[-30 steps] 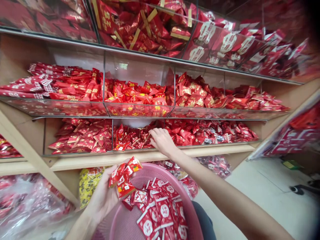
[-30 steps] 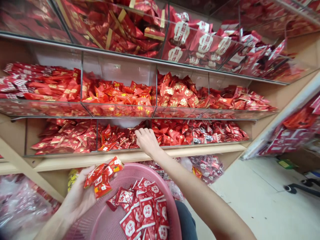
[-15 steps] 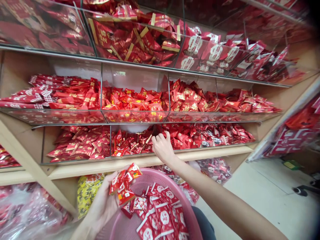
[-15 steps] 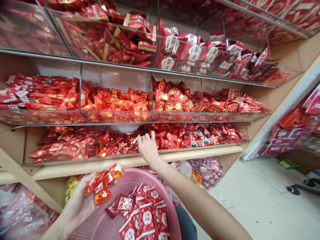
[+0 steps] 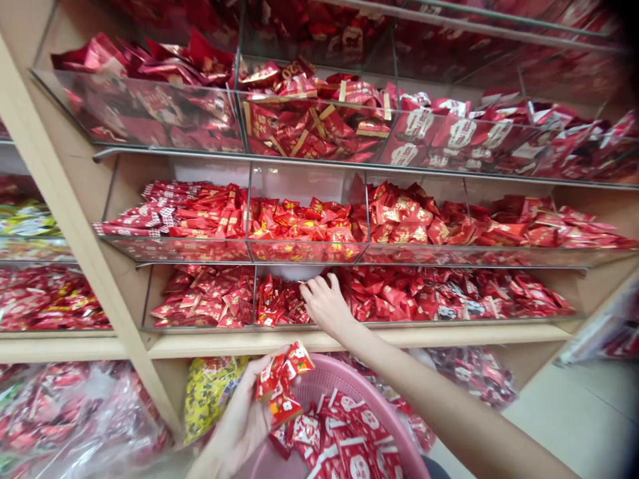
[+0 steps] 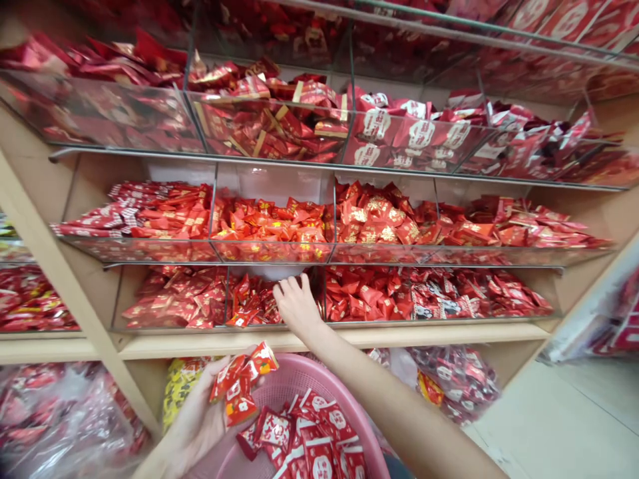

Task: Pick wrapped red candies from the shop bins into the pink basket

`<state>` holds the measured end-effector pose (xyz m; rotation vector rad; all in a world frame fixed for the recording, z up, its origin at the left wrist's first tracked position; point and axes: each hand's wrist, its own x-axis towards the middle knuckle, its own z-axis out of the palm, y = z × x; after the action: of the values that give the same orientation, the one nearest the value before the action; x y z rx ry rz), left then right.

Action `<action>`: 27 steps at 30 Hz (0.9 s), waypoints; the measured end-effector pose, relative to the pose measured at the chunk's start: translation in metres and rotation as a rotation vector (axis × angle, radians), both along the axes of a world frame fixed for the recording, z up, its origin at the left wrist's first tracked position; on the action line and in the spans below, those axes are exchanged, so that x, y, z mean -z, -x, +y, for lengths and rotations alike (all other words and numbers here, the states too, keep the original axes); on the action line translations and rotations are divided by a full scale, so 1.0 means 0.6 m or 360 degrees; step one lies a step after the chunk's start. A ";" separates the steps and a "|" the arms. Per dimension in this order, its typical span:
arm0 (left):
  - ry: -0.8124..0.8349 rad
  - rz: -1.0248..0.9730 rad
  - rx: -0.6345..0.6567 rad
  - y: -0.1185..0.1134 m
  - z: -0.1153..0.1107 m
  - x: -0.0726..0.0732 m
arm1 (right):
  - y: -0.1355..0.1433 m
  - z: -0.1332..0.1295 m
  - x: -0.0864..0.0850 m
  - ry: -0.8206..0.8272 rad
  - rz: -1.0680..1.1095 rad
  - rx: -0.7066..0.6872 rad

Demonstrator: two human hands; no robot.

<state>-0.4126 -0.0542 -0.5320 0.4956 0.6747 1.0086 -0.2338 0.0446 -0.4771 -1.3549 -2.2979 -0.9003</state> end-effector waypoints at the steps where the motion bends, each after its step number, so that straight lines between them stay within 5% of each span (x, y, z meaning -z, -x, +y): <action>1: 0.0002 -0.0007 -0.0014 0.000 -0.001 0.001 | 0.013 0.007 -0.001 0.0009 -0.0041 -0.0090; 5: 0.0008 -0.0033 -0.0051 -0.002 -0.003 0.000 | 0.056 0.034 0.002 0.0100 -0.0188 -0.0301; 10: 0.0045 -0.0074 -0.0052 -0.003 -0.004 -0.003 | 0.065 0.048 0.003 0.0264 -0.0222 -0.0236; 19: 0.0017 -0.0158 -0.0008 -0.003 -0.011 -0.002 | 0.027 0.049 -0.020 0.0442 -0.0002 -0.0127; 27: 0.0036 -0.0181 0.0025 -0.002 -0.008 0.000 | -0.044 0.041 -0.031 0.0461 0.0639 -0.0036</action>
<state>-0.4111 -0.0591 -0.5319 0.4198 0.5794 1.0058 -0.2071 0.0693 -0.4586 -1.4610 -2.1721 -0.2557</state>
